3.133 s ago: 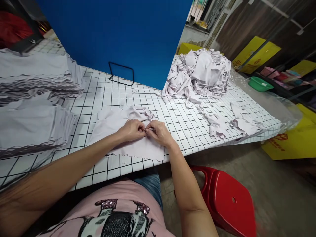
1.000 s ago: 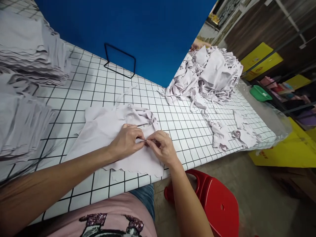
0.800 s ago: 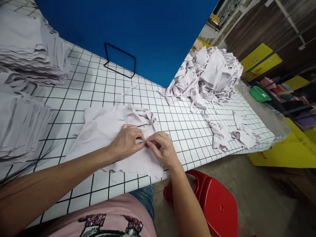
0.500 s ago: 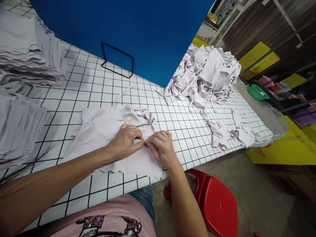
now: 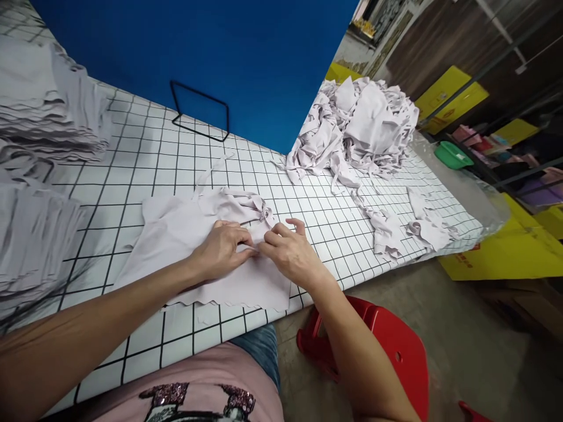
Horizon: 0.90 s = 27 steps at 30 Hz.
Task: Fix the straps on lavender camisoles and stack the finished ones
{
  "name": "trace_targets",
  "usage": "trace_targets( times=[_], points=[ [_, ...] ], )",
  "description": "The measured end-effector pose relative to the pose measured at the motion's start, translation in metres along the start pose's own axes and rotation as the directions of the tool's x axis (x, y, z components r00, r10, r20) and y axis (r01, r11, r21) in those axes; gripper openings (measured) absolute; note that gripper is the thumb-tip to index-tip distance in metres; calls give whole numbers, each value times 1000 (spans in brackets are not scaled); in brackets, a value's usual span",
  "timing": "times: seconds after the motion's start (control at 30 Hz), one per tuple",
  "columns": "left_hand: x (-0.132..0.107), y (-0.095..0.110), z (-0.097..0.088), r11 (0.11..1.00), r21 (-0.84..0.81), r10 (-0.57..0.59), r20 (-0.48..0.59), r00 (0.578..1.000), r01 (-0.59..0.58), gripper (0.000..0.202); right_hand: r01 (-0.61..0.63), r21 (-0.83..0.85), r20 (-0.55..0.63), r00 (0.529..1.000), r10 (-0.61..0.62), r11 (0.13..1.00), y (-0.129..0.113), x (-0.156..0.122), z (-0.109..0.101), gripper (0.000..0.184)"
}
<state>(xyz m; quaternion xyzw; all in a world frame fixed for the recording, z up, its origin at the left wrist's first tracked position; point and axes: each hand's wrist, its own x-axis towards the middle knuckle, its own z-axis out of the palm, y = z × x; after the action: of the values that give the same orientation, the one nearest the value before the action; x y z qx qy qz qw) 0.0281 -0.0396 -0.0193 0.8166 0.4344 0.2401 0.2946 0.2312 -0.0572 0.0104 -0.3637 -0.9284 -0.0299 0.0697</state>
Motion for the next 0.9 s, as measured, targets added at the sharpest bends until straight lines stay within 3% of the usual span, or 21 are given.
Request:
trace_targets(
  times=[0.13,0.43,0.73,0.9],
  points=[
    [1,-1,-1,1000,-23,19,35,999,-18,13,31,32,48,998,-32,999,6,9,-9,26],
    [1,-4,2,999,-52,12,7,1000,-12,30,-71,174,103,993,54,982,11,25,-20,15],
    [3,-5,-2,991,-95,101,73,992,-94,21,154,34,216,964,-157,988,3,34,-29,22],
    [3,-6,0,993,-99,73,51,996,-68,19,101,47,203,973,-109,994,11,29,-34,15]
  ],
)
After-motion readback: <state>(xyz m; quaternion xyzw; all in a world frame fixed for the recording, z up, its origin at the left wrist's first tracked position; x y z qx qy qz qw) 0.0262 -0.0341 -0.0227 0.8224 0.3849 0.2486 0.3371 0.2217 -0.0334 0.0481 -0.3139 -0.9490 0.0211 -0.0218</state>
